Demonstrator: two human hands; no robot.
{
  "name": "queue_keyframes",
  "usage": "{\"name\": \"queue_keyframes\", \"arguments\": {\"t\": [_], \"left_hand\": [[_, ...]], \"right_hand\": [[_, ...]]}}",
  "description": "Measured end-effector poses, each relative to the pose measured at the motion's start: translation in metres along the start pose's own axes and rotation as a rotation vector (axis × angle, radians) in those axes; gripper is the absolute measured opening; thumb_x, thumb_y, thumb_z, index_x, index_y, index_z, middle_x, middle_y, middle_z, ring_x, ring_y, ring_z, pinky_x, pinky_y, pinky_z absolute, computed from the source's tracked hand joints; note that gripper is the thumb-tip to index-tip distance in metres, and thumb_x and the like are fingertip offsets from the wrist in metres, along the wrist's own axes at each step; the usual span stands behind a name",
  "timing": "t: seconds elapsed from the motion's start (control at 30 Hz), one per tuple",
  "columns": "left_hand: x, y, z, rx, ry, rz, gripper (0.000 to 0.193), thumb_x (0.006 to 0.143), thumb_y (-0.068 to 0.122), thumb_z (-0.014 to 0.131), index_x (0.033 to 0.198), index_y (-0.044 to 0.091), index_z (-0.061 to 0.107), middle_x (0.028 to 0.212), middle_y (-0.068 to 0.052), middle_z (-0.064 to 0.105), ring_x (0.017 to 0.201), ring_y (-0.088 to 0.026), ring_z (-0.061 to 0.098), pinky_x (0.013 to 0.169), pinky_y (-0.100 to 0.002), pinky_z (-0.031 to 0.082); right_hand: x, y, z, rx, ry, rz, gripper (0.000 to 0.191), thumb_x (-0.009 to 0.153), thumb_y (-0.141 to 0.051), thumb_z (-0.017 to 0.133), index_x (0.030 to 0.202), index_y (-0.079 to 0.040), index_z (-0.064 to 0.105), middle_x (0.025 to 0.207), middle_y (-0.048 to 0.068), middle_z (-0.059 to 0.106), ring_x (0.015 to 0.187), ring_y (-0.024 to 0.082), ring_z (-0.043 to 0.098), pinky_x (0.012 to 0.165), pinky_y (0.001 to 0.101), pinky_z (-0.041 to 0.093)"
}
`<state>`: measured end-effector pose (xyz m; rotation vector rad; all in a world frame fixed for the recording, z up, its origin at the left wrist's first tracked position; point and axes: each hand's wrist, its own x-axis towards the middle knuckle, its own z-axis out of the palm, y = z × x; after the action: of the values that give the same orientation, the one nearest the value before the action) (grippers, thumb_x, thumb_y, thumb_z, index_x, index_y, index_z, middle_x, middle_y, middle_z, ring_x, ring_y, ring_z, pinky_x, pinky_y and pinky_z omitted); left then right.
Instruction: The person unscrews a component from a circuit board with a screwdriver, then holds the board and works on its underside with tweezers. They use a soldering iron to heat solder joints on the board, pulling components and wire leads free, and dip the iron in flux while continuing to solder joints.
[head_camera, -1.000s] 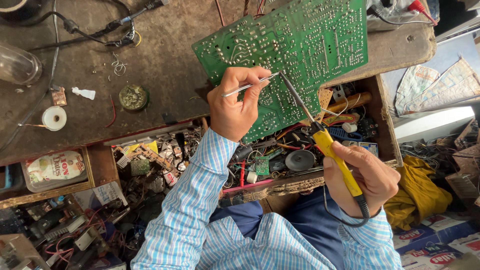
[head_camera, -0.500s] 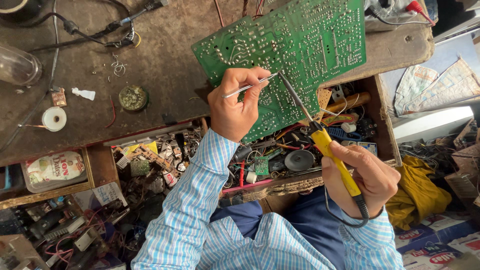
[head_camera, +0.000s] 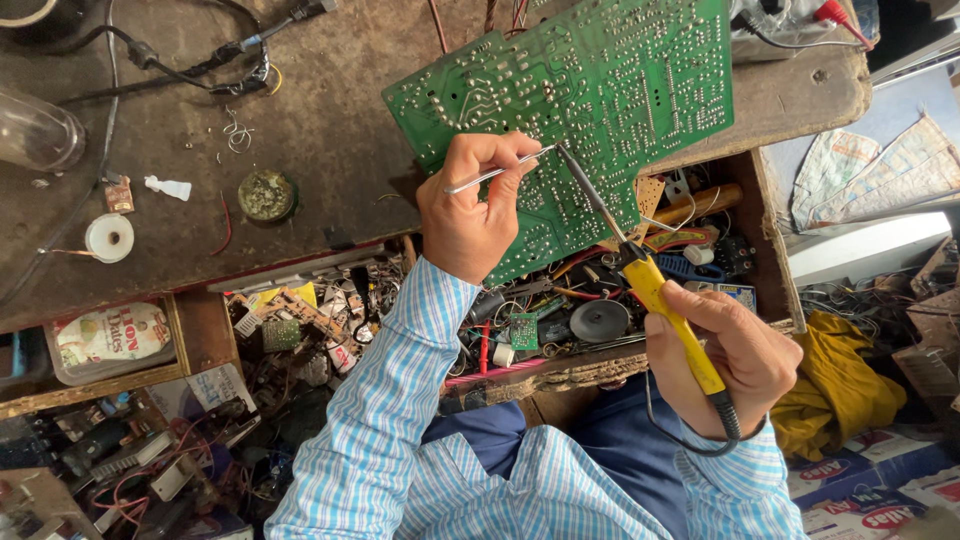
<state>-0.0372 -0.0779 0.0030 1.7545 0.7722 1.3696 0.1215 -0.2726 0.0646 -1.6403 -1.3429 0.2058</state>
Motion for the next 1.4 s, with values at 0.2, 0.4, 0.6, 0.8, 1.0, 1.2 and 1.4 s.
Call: {"name": "queue_keyframes", "arguments": {"t": [0.2,0.4,0.6,0.8,1.0,1.2,1.4], "left_hand": [[0.001,-0.001,0.000,0.033,0.006,0.017,0.017,0.103,-0.002,0.068,0.105,0.004,0.052,0.106,-0.012,0.077,0.098,-0.019,0.079,0.083,-0.030,0.066],[0.001,-0.001,0.001,0.036,0.009,0.014,0.017,0.103,-0.003,0.067,0.105,0.004,0.052,0.106,-0.012,0.077,0.097,-0.019,0.079,0.084,-0.030,0.066],[0.001,0.000,0.000,0.015,0.001,-0.001,0.015,0.103,-0.003,0.065,0.106,0.003,0.052,0.106,-0.012,0.077,0.098,-0.019,0.079,0.084,-0.030,0.066],[0.002,0.000,0.001,0.022,0.010,0.014,0.014,0.104,-0.002,0.066,0.105,0.003,0.052,0.105,-0.011,0.077,0.098,-0.019,0.079,0.085,-0.030,0.067],[0.002,0.000,0.000,0.052,0.019,0.034,0.016,0.103,-0.001,0.067,0.105,0.004,0.052,0.104,-0.011,0.077,0.097,-0.019,0.079,0.083,-0.031,0.066],[0.003,-0.002,0.000,0.056,0.021,0.033,0.017,0.103,-0.001,0.069,0.104,0.004,0.052,0.104,-0.011,0.078,0.096,-0.019,0.079,0.081,-0.030,0.065],[0.005,-0.004,0.001,0.065,0.034,0.052,0.020,0.102,0.002,0.072,0.103,0.005,0.052,0.102,-0.010,0.078,0.091,-0.017,0.079,0.079,-0.029,0.064]], "right_hand": [[-0.001,0.000,0.000,0.015,0.003,0.008,0.026,0.089,0.002,0.077,0.115,0.004,0.072,0.083,0.008,0.068,0.057,0.002,0.054,0.054,0.0155,0.039],[-0.006,0.005,0.000,0.084,0.046,0.000,0.023,0.097,0.001,0.076,0.119,0.007,0.071,0.091,0.015,0.074,0.070,0.007,0.068,0.064,0.0167,0.051],[-0.017,0.019,-0.011,0.120,0.193,0.014,0.022,0.105,-0.003,0.077,0.117,0.012,0.067,0.099,0.020,0.074,0.083,0.015,0.074,0.079,0.0231,0.059],[-0.041,0.043,-0.023,0.209,0.409,0.089,0.033,0.116,-0.018,0.074,0.128,0.009,0.059,0.099,0.021,0.074,0.077,0.018,0.072,0.072,0.0267,0.059],[-0.082,0.107,-0.064,0.335,0.630,0.243,0.035,0.118,-0.021,0.063,0.139,0.005,0.052,0.100,0.019,0.064,0.080,0.020,0.063,0.076,0.0281,0.050],[-0.115,0.171,-0.118,0.379,0.444,0.243,0.034,0.121,-0.019,0.052,0.147,0.002,0.047,0.114,0.020,0.057,0.097,0.025,0.059,0.091,0.0328,0.047],[-0.120,0.151,-0.136,0.543,0.433,0.287,0.043,0.119,-0.029,0.038,0.144,0.003,0.052,0.138,0.023,0.062,0.125,0.032,0.065,0.113,0.0390,0.052]]}}
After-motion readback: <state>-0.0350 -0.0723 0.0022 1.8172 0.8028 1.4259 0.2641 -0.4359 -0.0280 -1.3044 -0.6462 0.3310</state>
